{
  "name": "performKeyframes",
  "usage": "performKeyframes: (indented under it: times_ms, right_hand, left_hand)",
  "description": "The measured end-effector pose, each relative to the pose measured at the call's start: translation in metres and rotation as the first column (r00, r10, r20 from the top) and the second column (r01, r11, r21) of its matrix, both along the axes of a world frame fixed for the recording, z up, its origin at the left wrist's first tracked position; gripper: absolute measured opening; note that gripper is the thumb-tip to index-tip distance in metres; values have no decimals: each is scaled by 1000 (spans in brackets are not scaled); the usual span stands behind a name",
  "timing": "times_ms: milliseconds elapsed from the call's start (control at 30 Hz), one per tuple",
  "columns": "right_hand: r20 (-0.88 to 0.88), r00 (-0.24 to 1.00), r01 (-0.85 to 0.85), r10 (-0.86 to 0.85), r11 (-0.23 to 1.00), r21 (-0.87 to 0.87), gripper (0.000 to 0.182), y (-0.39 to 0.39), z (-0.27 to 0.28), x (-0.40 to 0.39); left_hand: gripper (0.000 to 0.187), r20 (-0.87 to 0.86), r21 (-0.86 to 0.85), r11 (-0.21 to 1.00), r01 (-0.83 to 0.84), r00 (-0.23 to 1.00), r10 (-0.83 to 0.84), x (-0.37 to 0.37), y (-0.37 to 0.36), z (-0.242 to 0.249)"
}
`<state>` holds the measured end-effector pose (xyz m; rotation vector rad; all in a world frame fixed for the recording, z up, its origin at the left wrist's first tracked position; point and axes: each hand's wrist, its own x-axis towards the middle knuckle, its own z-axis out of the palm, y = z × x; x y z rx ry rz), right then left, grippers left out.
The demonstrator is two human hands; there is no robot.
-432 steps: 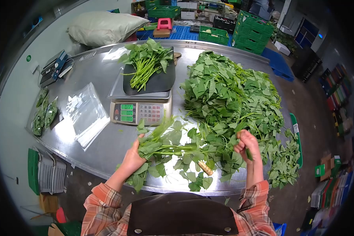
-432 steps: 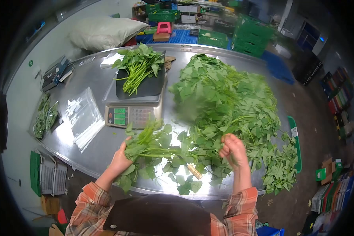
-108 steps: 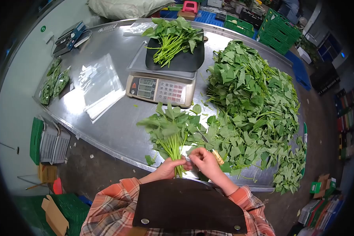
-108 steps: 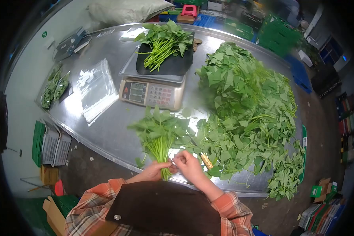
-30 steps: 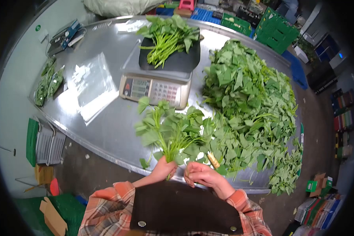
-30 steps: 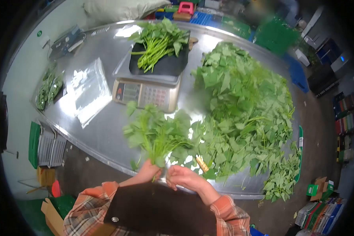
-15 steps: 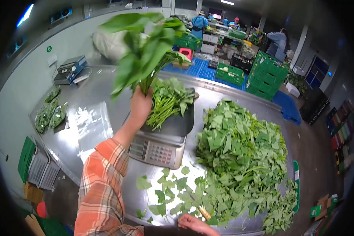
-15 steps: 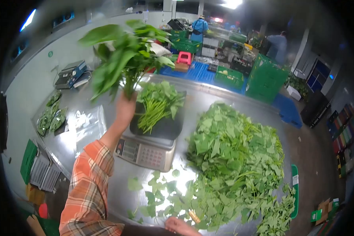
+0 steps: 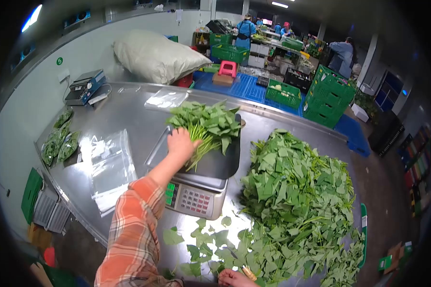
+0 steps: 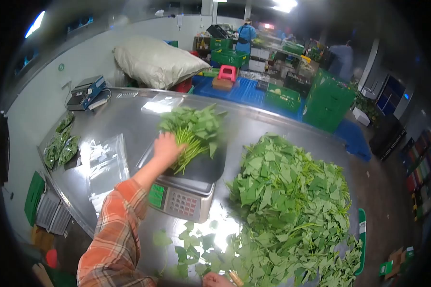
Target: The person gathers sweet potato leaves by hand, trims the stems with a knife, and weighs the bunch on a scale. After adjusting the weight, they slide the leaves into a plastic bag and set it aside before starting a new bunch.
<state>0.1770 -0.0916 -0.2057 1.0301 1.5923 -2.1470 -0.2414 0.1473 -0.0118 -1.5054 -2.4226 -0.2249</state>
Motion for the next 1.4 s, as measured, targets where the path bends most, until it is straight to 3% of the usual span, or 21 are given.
performKeyframes:
  times_ms: [67,133,200,333,400,467,533,633,667,767,900,1067,1100,1133,1167,1233,1300,1400]
  right_hand:
    - [-158,983,82,-95,993,-87,20,4,33,-8]
    - [-217,965,124,-148,985,-124,16,5,55,-15]
    - [-220,961,140,-168,981,-136,16,10,70,-16]
    - [-245,935,240,-255,967,-90,13,24,95,-5]
    - [-231,924,299,-303,953,-55,12,33,104,2]
    - [-211,923,324,-322,946,-28,12,38,108,8]
    - [-198,923,340,-329,940,22,15,37,101,17]
    - [-32,994,-91,109,933,347,22,33,109,34]
    - [2,968,-230,251,885,405,30,31,110,39]
    - [94,962,-258,258,733,630,34,34,116,46]
    - [-104,995,62,-1,808,586,28,78,131,14]
    - [-203,964,82,172,535,841,21,122,161,-57]
    - [-248,946,118,207,494,861,21,132,167,-71]
    - [-269,932,164,241,379,911,19,145,174,-86]
    - [-279,920,209,276,256,944,18,158,182,-102]
    - [-68,954,112,292,-134,985,39,199,186,-135]
    - [204,960,-111,192,-408,906,43,239,195,-164]
    - [370,928,-298,39,-515,804,42,294,180,-197]
  left_hand:
    - [35,74,327,934,144,981,-177,0,-36,-2]
    - [23,160,610,763,212,910,-382,-1,-92,-30]
    - [19,402,527,850,12,877,-262,-1,-156,-88]
    - [43,383,373,890,-262,917,109,43,-260,-206]
    - [53,474,189,961,-203,876,92,93,-285,-211]
    - [51,525,216,975,53,835,-162,141,-291,-189]
    - [47,672,237,970,56,712,-206,178,-297,-184]
    - [41,937,173,983,68,296,-186,200,-308,-149]
    - [33,910,198,972,128,345,-231,200,-311,-144]
    - [25,654,391,888,241,606,-452,181,-313,-155]
    - [20,678,426,900,-90,691,-251,153,-309,-131]
    - [25,590,528,811,-252,796,-136,29,-279,-114]
    - [28,638,555,783,-280,748,-184,1,-259,-101]
    - [31,680,581,754,-308,692,-242,-25,-235,-88]
    - [34,641,589,763,-268,729,-239,-52,-209,-80]
    - [37,592,651,736,-187,732,-337,-96,-151,-73]
    - [41,642,559,815,-152,701,-310,-121,-93,-69]
    - [49,714,391,918,-61,649,-261,-132,-33,-70]
